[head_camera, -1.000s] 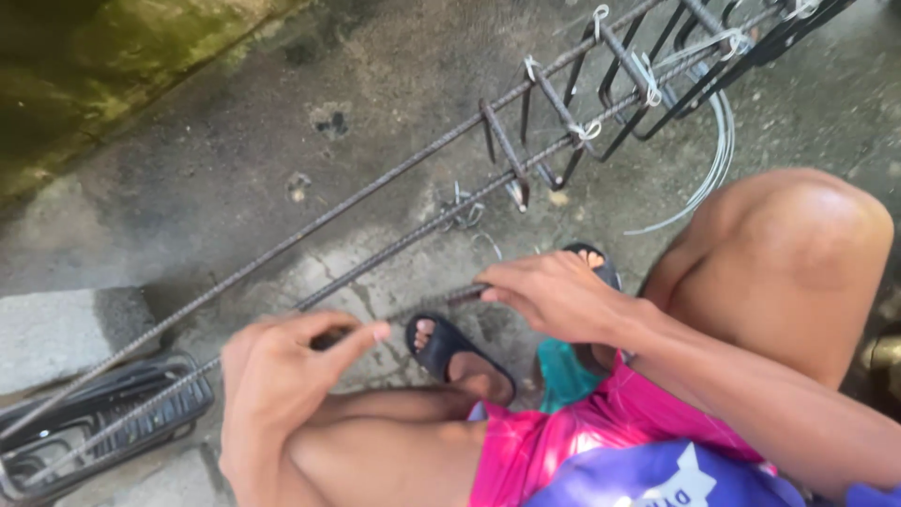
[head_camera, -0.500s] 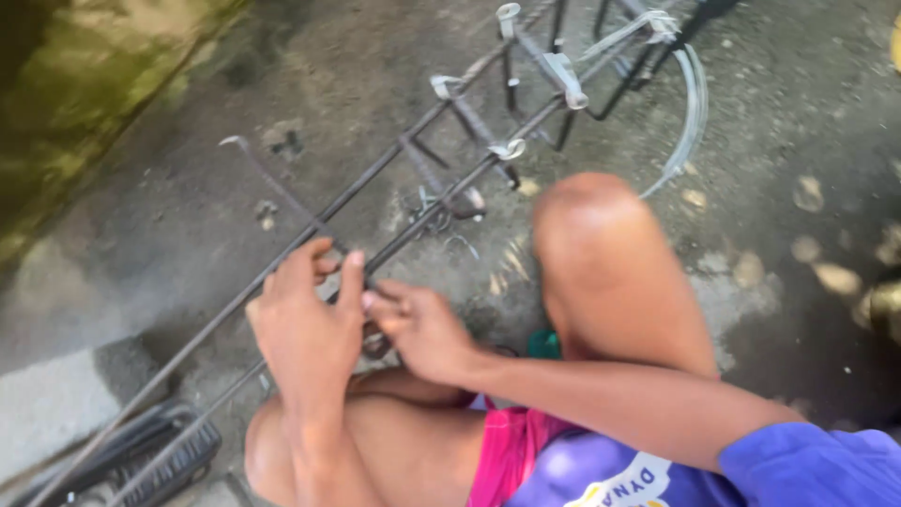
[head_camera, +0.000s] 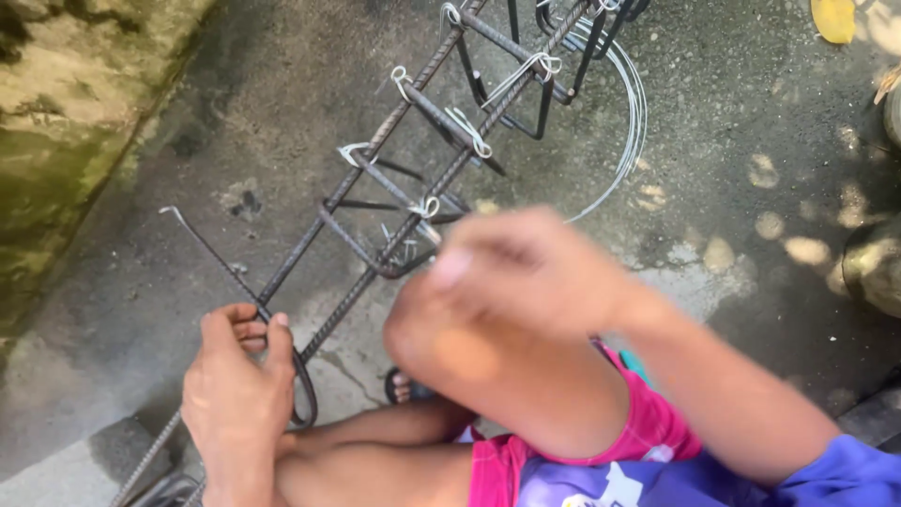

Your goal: Tying steel rebar intersections with wire using a manual twisting tool

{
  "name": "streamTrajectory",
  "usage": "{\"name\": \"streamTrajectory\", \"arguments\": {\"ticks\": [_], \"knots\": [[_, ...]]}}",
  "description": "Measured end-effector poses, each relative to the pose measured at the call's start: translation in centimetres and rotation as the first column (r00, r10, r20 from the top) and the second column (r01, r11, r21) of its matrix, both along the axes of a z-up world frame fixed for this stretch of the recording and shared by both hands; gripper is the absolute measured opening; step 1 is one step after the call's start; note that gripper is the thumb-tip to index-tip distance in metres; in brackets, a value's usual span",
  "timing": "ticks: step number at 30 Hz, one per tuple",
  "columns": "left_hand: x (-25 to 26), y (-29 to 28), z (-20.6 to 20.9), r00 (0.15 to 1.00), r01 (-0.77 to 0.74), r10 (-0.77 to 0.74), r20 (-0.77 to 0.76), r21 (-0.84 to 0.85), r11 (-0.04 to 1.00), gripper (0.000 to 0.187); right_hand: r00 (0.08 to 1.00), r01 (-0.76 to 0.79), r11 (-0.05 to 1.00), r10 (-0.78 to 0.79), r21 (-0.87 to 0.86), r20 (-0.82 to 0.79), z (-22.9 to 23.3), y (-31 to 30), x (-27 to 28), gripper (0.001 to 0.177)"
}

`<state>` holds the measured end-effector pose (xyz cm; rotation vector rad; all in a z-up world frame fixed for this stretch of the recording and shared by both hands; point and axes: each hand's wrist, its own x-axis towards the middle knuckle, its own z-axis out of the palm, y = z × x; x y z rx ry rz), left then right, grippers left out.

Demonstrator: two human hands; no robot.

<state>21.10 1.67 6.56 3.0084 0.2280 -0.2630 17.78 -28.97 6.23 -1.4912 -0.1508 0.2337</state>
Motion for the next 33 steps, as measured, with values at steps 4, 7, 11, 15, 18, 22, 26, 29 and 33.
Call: {"name": "streamTrajectory", "arguments": {"ticks": [4, 7, 11, 15, 18, 22, 26, 29, 33], "knots": [[0.1, -0.2, 0.8, 0.998, -0.050, 0.049, -0.032, -0.033, 0.998, 0.037, 0.917, 0.319, 0.933, -0.348, -0.165, -0.194, -12.2, -9.0, 1.0, 0.030], [0.1, 0.5, 0.8, 0.998, -0.039, 0.042, -0.048, 0.066, 0.997, 0.040, 0.681, 0.470, 0.759, -0.636, -0.450, -0.362, -22.6, -14.3, 0.6, 0.023], [0.0, 1.1, 0.3, 0.999, -0.035, 0.036, 0.027, -0.029, 0.999, 0.036, 0.540, 0.519, 0.625, -0.768, -0.583, -0.343, -40.6, -20.2, -3.7, 0.015], [0.0, 1.2, 0.2, 0.997, -0.039, 0.049, 0.054, -0.186, 0.982, 0.032, 0.508, 0.243, 0.473, -0.806, -0.847, -0.304, -47.8, -19.9, -7.1, 0.022], [-0.1, 1.2, 0.1, 0.996, -0.079, 0.085, 0.030, -0.172, 0.982, 0.031, 0.328, 0.225, 0.357, -0.904, -0.906, -0.275, -47.9, -17.7, -6.9, 0.033], [0.0, 0.7, 0.3, 0.993, -0.108, 0.113, 0.025, -0.132, 0.985, 0.033, 0.313, 0.277, 0.322, -0.921, -0.905, -0.232, -48.5, -16.7, -6.4, 0.036], [0.7, 0.1, 0.8, 0.983, -0.180, 0.182, -0.008, -0.181, 0.967, 0.031, 0.278, 0.268, 0.310, -0.932, -0.912, -0.235, -48.0, -16.2, -4.6, 0.025], [0.7, 0.2, 1.1, 0.979, -0.206, 0.202, -0.041, -0.188, 0.960, 0.031, 0.235, 0.284, 0.246, -0.955, -0.927, -0.181, -49.4, -15.9, -4.8, 0.025], [1.3, 0.2, 1.4, 0.979, -0.199, 0.187, -0.082, -0.173, 0.965, 0.032, 0.319, 0.446, 0.124, -0.947, -0.887, 0.028, -53.5, -17.0, -5.9, 0.022]]}}
